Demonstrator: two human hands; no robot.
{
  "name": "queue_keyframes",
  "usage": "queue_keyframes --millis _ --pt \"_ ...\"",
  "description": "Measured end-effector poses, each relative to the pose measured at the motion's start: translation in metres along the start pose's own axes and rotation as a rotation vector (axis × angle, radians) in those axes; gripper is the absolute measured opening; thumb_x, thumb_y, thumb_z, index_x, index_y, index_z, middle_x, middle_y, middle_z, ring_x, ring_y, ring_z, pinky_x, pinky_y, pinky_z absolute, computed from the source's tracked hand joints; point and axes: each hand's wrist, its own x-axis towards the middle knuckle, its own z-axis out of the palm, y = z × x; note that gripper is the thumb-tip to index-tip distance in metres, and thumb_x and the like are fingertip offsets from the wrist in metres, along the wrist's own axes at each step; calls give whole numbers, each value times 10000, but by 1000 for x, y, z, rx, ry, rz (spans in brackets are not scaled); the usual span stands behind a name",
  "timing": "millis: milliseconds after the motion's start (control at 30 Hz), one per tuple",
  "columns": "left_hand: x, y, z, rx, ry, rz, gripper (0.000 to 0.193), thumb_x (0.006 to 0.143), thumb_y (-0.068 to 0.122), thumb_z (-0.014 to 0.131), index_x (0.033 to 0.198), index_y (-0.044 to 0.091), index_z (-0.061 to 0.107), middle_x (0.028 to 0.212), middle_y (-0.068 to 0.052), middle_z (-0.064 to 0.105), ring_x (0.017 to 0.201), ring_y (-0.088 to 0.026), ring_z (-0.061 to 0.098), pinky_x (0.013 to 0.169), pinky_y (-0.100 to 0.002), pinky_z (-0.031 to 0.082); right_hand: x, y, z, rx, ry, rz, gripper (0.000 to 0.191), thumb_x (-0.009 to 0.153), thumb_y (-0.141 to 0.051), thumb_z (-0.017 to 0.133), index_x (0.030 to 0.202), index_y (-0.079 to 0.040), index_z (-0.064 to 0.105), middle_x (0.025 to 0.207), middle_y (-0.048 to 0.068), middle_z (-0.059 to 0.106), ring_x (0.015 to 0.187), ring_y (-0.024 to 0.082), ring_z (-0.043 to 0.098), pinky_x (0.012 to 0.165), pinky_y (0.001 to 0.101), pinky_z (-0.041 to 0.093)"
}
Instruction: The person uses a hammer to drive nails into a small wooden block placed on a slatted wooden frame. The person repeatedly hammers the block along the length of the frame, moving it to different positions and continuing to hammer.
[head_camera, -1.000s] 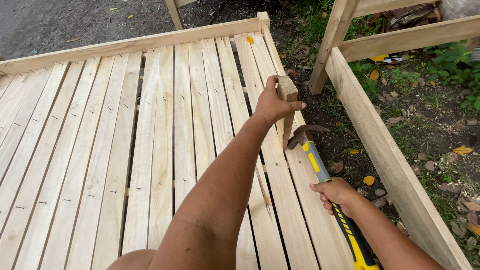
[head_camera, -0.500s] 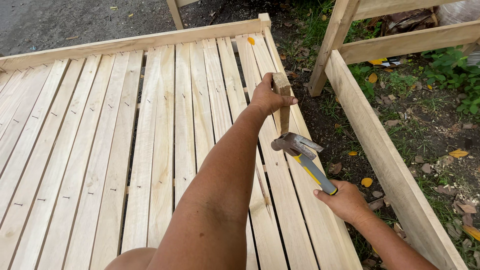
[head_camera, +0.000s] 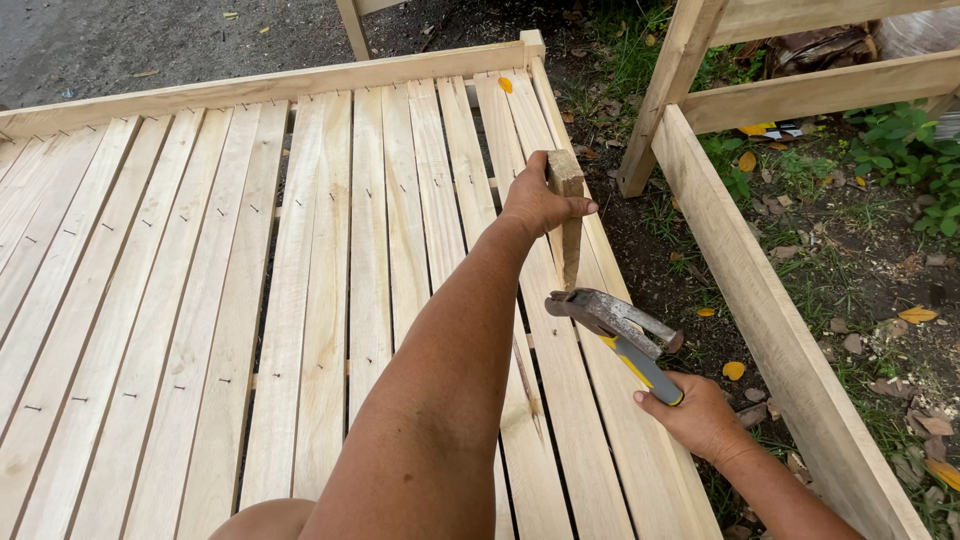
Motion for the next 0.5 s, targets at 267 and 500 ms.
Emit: queue_keyframes --millis 267,500 --pt "1 -4 4 15 18 26 1079 584 285 983 1450 62 379 1344 -186 637 1260 -295 622 1128 -377 475 10 -5 6 -114 2 140 494 824 -456 775 1232 -178 773 915 122 800 897 259 767 891 407 578" --pt "6 -9 6 13 16 26 1108 576 284 989 1460 53 360 1345 -199 638 1267 -303 620 1134 -370 464 4 -9 -3 -213 -18 30 487 808 -424 779 1237 -195 749 967 97 771 932 275 757 899 420 578"
